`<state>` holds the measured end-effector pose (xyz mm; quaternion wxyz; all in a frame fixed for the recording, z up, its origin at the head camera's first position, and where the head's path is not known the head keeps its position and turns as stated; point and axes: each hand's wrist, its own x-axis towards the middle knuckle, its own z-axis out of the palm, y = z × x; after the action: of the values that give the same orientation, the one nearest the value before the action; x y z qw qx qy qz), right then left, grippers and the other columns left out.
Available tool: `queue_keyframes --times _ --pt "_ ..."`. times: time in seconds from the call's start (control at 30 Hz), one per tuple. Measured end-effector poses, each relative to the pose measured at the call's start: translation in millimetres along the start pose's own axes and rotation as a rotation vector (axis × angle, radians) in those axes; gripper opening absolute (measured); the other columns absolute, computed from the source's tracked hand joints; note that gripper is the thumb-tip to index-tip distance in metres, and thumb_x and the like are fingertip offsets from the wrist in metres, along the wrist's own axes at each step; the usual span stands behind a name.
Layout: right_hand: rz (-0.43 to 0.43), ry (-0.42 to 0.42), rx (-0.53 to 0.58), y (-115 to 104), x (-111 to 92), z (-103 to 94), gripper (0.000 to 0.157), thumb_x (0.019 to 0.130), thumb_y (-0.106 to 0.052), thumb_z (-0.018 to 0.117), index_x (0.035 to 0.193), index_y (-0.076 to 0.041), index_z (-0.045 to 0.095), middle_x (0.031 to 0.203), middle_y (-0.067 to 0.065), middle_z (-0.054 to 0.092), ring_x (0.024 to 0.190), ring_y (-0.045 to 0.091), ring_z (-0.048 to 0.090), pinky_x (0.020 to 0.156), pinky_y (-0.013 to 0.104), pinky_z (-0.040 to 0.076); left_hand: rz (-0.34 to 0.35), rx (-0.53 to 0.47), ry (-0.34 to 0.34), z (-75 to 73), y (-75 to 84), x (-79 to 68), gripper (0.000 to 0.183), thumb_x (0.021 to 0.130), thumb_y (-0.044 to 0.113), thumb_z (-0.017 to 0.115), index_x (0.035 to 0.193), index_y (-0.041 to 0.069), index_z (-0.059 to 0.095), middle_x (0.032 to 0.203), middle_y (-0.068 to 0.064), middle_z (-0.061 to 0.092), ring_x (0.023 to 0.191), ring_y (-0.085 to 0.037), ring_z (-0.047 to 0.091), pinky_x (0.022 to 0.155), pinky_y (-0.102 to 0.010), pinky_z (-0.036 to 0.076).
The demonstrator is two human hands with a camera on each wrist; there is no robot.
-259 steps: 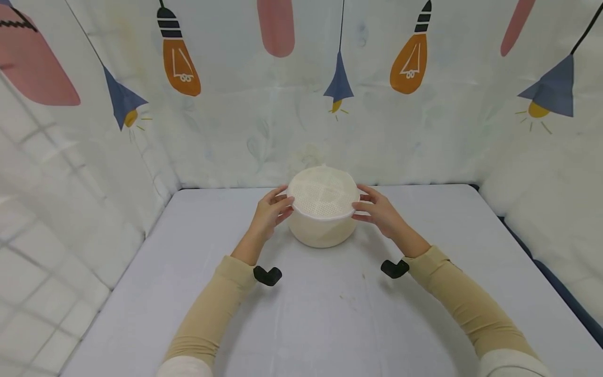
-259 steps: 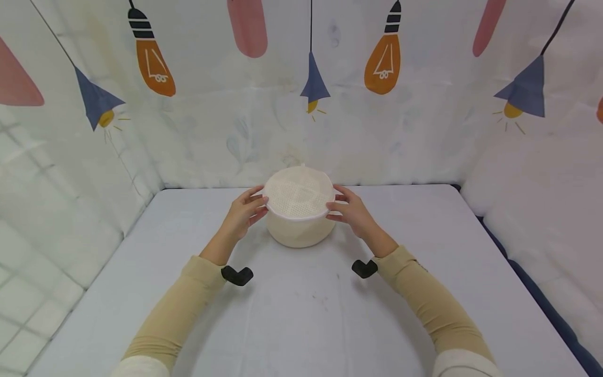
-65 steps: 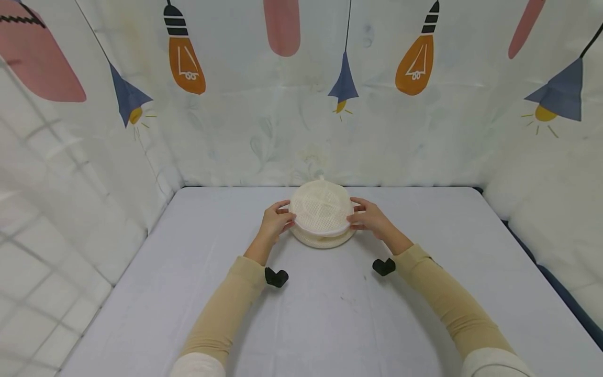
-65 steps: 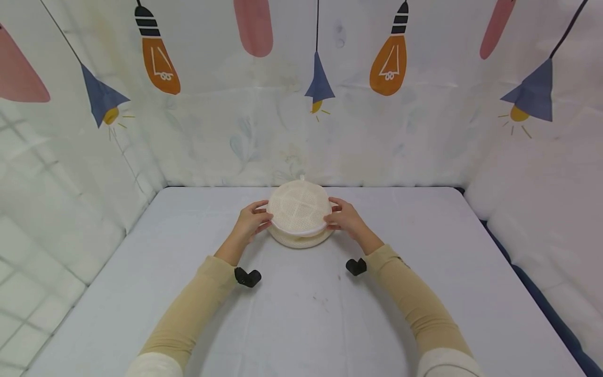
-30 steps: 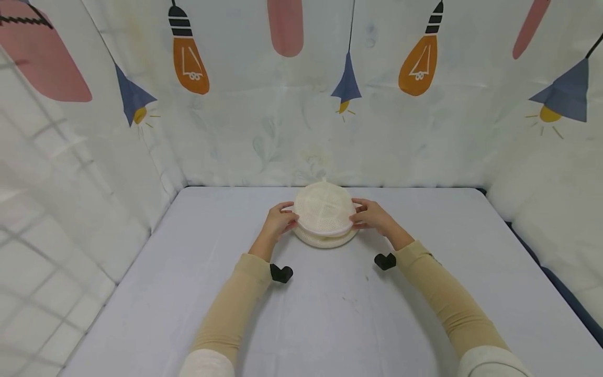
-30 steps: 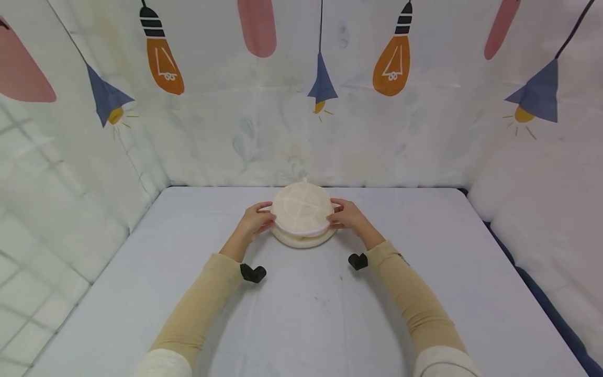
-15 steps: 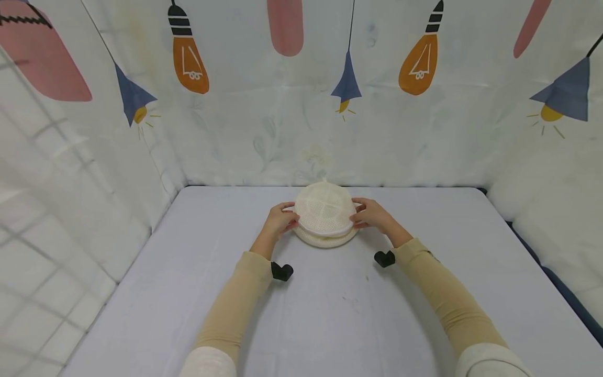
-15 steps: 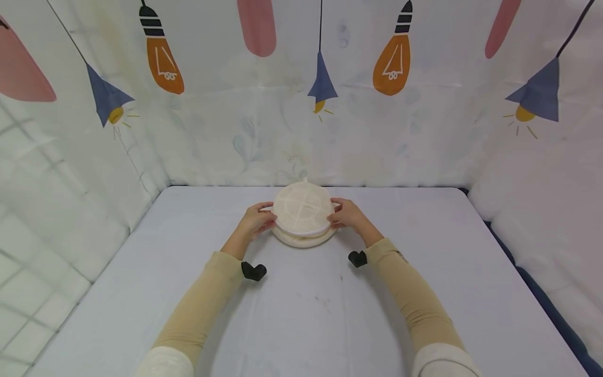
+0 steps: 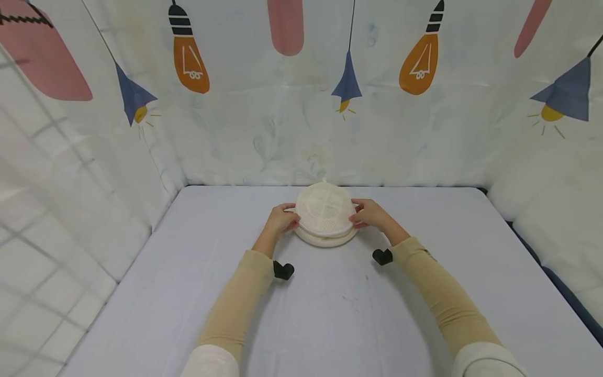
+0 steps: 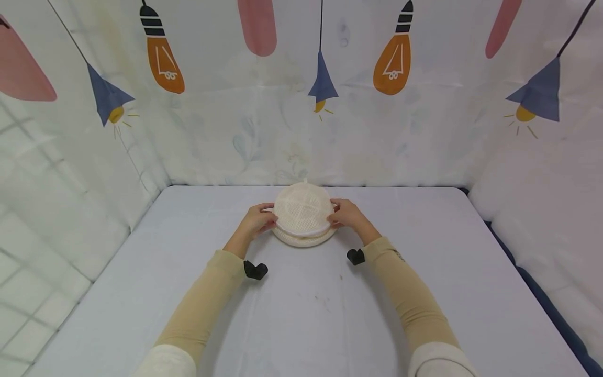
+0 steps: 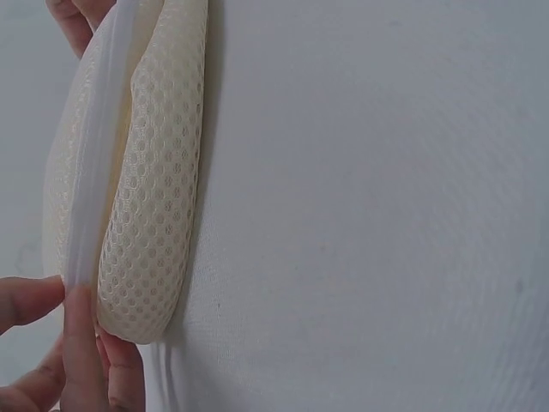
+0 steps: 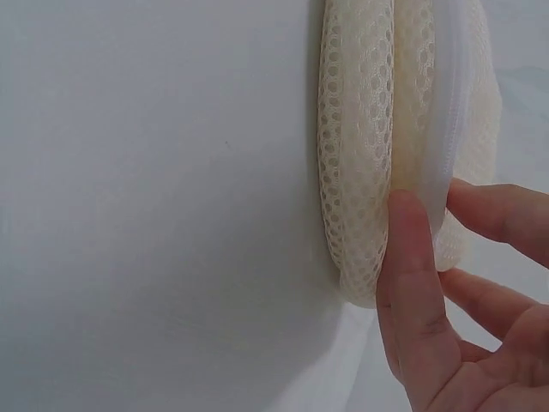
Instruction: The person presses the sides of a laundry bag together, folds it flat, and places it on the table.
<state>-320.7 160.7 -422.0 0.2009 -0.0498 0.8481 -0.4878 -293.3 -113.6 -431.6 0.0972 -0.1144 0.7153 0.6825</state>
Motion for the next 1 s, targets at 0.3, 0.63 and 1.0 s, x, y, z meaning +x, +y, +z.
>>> queue_keyframes --times 0.3,0.63,1.0 --pt "0.004 -0.011 -0.073 -0.5 3.4 3.0 0.075 0.096 0.002 0.065 0.159 0.006 0.025 0.135 0.026 0.048 0.096 0.023 0.062 0.078 0.029 0.061 0.007 0.030 0.019 1.0 -1.1 -0.1 0.056 0.091 -0.011 0.062 0.145 -0.004 0.052 0.110 -0.016 0.054 0.070 -0.012 0.056 0.061 -0.016 0.053" --pt "-0.007 0.012 -0.132 2.0 6.4 4.0 0.074 0.095 0.001 0.068 0.157 0.007 0.029 0.130 0.025 0.052 0.089 0.020 0.064 0.074 0.027 0.060 0.008 0.064 0.032 4.9 1.1 -2.9 0.057 0.090 -0.011 0.062 0.145 -0.004 0.052 0.112 -0.016 0.052 0.071 -0.012 0.055 0.060 -0.015 0.052" --pt "0.009 0.044 -0.240 -2.4 5.7 6.8 0.073 0.094 -0.001 0.070 0.156 0.008 0.032 0.127 0.025 0.056 0.081 0.020 0.067 0.076 0.029 0.059 0.008 0.083 0.057 5.5 0.4 0.5 0.056 0.089 -0.012 0.064 0.143 -0.003 0.055 0.111 -0.017 0.056 0.073 -0.014 0.057 0.062 -0.017 0.054"
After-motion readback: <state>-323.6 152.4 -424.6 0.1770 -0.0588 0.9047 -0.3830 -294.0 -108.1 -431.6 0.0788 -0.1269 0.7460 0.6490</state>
